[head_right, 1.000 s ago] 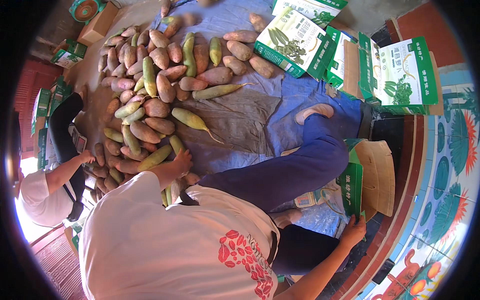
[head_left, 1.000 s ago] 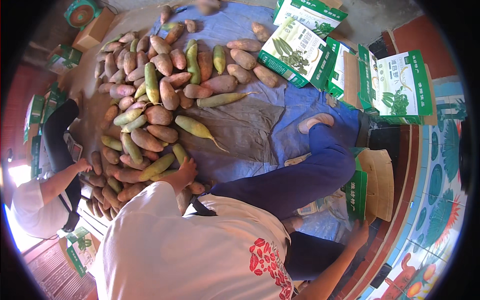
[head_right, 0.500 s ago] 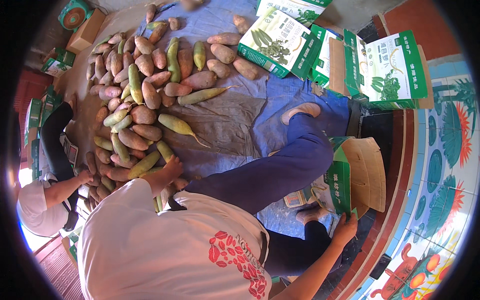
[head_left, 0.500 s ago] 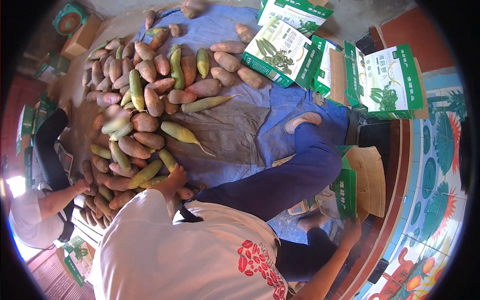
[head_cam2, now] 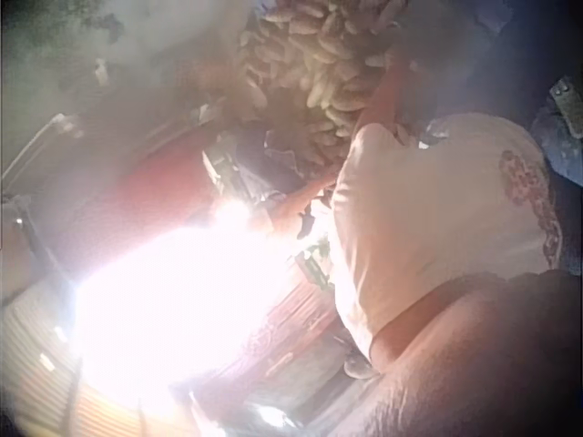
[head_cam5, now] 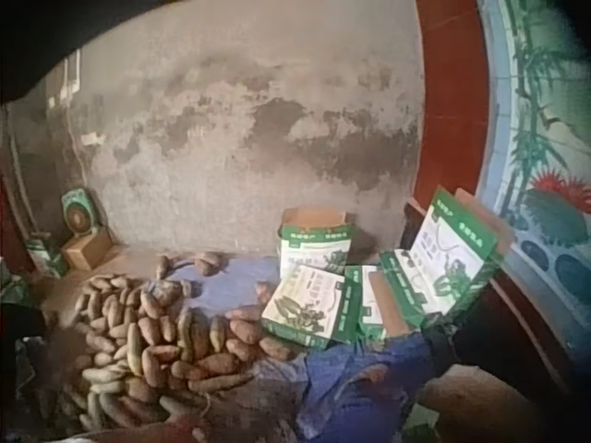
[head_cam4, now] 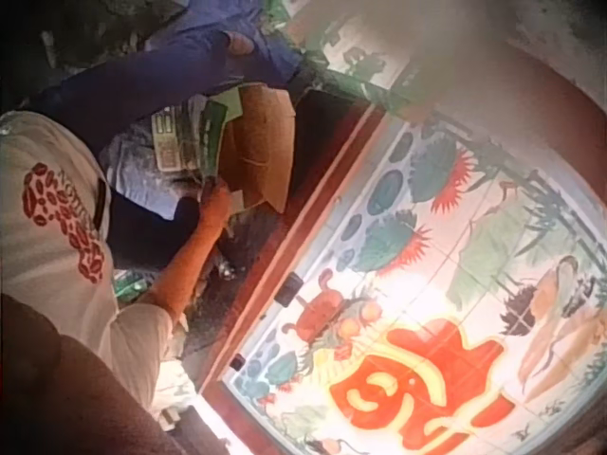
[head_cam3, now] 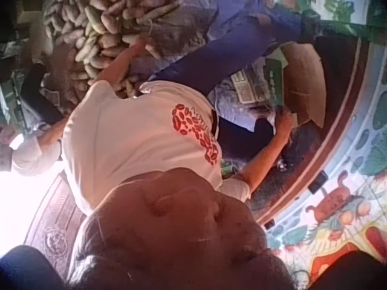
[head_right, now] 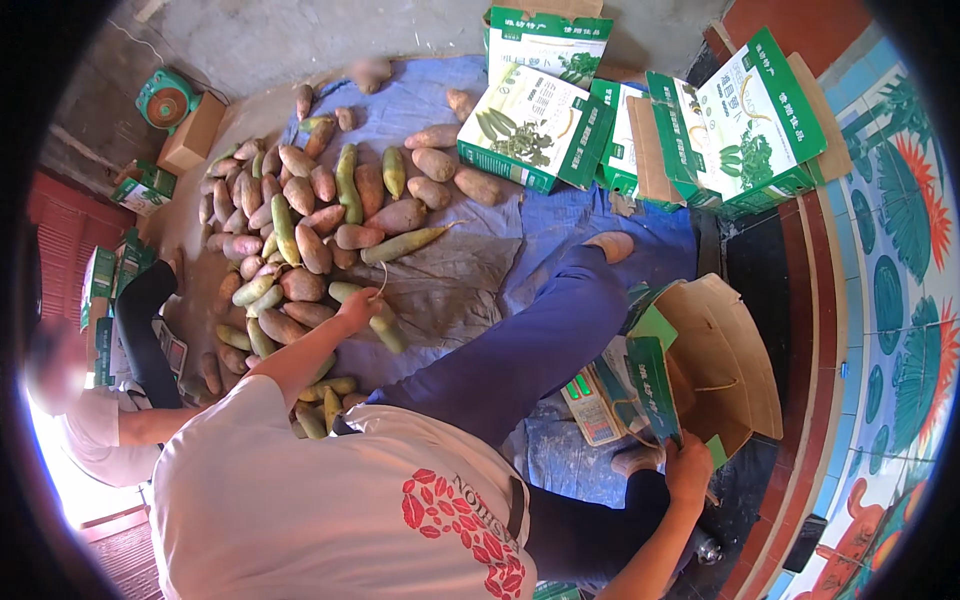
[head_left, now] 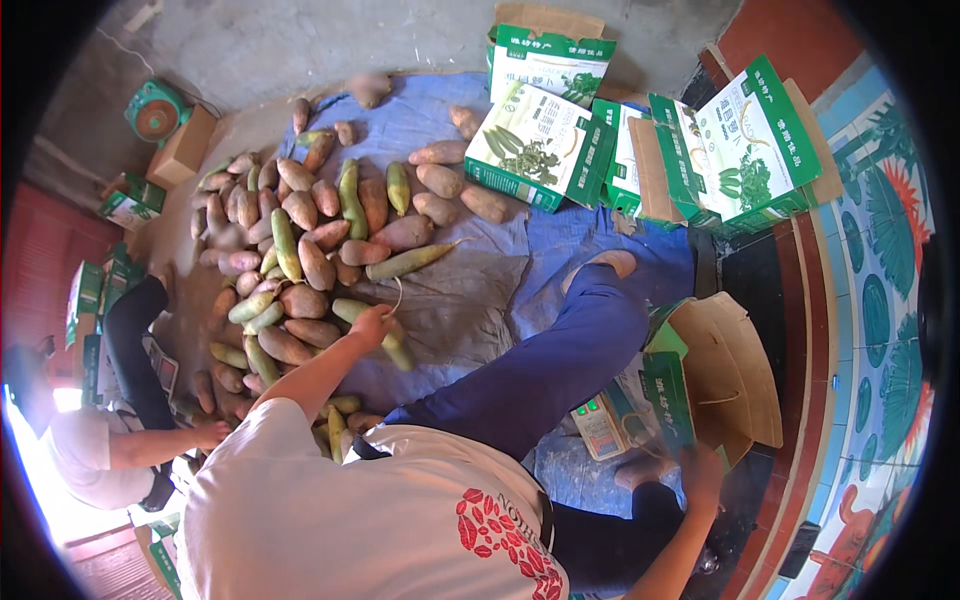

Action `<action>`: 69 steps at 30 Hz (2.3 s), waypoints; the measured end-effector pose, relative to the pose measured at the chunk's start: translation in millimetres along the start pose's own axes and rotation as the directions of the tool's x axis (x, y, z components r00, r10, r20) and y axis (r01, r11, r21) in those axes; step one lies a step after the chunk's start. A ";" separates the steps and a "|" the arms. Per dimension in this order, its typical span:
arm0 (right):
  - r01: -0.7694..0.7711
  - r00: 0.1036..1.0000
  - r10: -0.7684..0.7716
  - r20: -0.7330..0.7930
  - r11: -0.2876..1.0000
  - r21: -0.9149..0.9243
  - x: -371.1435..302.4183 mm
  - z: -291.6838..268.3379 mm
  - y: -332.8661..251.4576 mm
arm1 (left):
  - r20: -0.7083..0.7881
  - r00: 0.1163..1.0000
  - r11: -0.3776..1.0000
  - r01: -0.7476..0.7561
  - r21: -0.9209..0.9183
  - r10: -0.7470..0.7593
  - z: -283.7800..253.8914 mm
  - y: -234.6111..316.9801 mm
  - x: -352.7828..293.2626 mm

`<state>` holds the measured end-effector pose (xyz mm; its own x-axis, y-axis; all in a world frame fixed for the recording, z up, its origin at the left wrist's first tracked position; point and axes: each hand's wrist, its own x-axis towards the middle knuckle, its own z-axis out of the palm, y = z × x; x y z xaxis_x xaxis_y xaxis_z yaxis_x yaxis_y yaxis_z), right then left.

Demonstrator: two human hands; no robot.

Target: Picking up products from a pile on the floor, weighing them on a scale, and placing them into cardboard boxes.

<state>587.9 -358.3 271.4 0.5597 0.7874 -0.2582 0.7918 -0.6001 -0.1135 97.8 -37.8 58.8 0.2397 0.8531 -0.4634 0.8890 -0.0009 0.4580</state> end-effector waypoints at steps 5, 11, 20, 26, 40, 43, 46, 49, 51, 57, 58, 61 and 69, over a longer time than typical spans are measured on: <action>0.111 0.993 -0.109 0.055 0.993 -0.038 13.0 -7.1 5.9 | -0.407 0.882 0.906 -0.354 -0.234 0.239 -53.4 101.3 0.6; 0.170 0.983 -0.178 -0.053 0.978 -0.122 19.6 -3.2 9.2 | -0.397 0.866 0.449 -0.498 -0.742 0.305 -117.8 255.1 -31.3; 0.183 0.976 -0.197 -0.093 0.973 -0.137 14.5 -1.1 -0.9 | -0.111 0.723 0.280 -0.397 -0.874 0.682 -45.6 440.4 -81.2; 0.172 0.980 -0.182 -0.078 0.978 -0.122 7.0 3.8 -2.4 | -0.099 0.453 0.387 -0.841 -0.378 0.886 56.7 497.6 -79.4; 0.108 0.987 -0.124 -0.105 0.983 -0.147 14.3 4.7 -3.7 | 0.432 0.368 0.326 -0.930 0.171 0.824 112.1 496.6 -100.7; 0.048 0.985 -0.070 -0.158 0.989 -0.137 12.2 7.1 -2.3 | -0.089 0.044 0.032 -0.991 -0.131 0.995 62.0 467.5 -110.8; 0.049 0.986 -0.076 -0.148 0.983 -0.180 15.7 5.8 -3.7 | -0.196 0.077 0.068 -0.996 -0.054 0.978 -4.3 426.8 -84.3; 0.012 0.991 -0.036 -0.125 0.983 -0.181 14.8 0.5 -9.8 | -0.291 0.241 0.302 -0.935 0.185 0.926 -51.3 354.4 -24.9; -0.008 0.986 -0.023 -0.166 0.983 -0.181 17.8 -3.2 -12.5 | -0.326 0.316 0.424 -0.835 0.350 0.891 -74.7 291.0 16.0; -0.041 0.985 0.023 -0.171 0.994 -0.104 22.3 2.5 -2.7 | -0.016 0.947 0.790 -0.259 0.556 0.322 -55.7 110.9 58.1; -0.040 0.986 0.021 -0.163 0.993 -0.114 23.4 1.9 -4.8 | 0.095 0.962 0.781 -0.265 0.566 0.257 -41.5 83.1 56.9; -0.098 0.987 0.089 -0.136 0.993 -0.059 24.2 -4.4 -14.1 | 0.377 0.925 0.716 -0.230 0.659 -0.050 5.7 27.4 46.9; -0.099 0.970 0.107 -0.217 0.994 0.048 16.9 -0.8 -26.0 | 0.314 0.942 0.645 -0.311 0.698 0.115 90.1 -23.4 23.4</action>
<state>577.0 -329.3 270.7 0.6809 0.7304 -0.0546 0.7199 -0.6811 -0.1336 117.8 -64.8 -31.1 0.4506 0.6401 -0.6223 0.7713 -0.6301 -0.0895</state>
